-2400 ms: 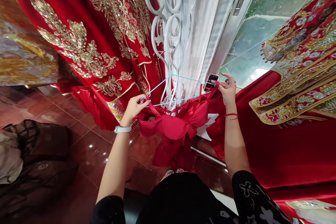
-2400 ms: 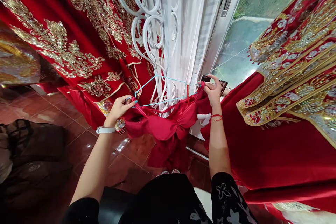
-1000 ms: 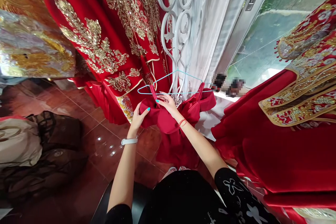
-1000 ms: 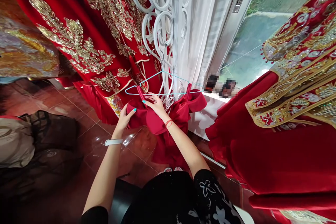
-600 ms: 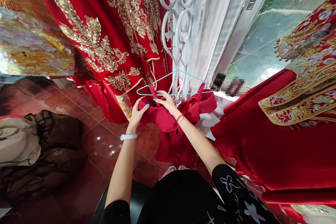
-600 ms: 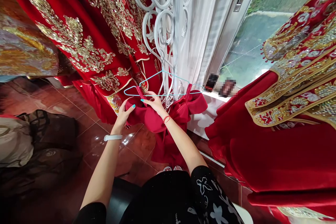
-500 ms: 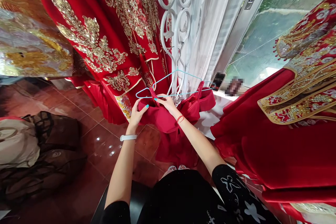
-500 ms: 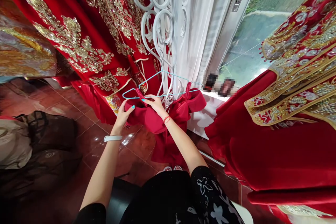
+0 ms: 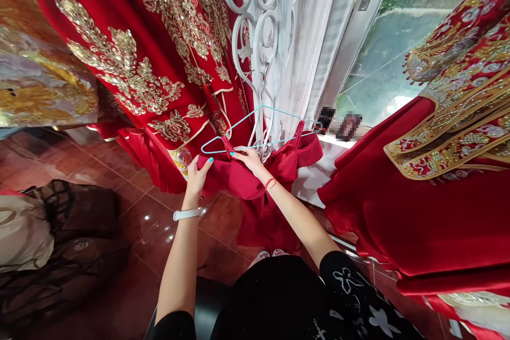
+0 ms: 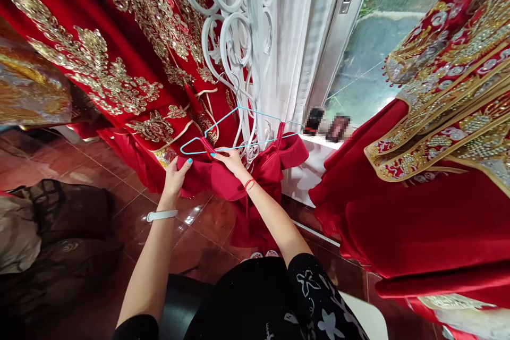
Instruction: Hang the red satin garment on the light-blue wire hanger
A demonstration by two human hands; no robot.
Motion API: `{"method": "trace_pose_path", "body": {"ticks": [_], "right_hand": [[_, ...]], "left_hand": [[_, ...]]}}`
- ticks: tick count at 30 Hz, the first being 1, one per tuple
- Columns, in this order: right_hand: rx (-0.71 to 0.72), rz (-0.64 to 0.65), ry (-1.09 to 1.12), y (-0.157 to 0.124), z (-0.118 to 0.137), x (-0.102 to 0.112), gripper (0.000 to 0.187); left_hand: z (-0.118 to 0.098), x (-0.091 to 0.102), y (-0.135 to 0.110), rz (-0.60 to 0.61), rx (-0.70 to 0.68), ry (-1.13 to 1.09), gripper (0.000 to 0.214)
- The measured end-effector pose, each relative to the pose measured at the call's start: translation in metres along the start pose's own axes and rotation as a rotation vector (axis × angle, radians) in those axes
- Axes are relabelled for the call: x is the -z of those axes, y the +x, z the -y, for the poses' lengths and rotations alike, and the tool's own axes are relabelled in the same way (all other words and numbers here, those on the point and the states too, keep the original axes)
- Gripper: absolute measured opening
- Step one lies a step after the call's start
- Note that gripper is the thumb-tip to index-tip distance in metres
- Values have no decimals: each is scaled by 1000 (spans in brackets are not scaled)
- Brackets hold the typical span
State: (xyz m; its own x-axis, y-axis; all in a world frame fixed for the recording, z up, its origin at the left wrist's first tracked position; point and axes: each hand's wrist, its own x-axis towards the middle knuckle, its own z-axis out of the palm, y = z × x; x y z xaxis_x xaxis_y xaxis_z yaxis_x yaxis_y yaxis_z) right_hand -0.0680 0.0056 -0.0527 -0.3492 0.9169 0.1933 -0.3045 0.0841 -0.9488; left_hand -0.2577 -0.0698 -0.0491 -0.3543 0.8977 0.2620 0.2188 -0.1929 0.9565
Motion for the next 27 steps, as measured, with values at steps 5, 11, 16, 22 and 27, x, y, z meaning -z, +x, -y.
{"method": "trace_pose_path", "body": {"ticks": [5, 11, 16, 22, 27], "right_hand": [[-13, -10, -50, -3, -1, 2, 22], [51, -9, -119, -3, 0, 4, 11], [57, -24, -173, -2, 1, 5, 9], [-56, 29, -179, 0, 9, 15, 11], [-140, 61, -112, 1, 8, 23, 14]], "left_hand": [[-7, 6, 7, 28, -33, 41, 46], [-51, 7, 22, 170, -140, 233, 42], [-93, -1, 34, 324, -197, 459, 44], [-121, -27, 36, 404, -294, 814, 45], [-117, -49, 24, 395, -255, 848, 48]]}}
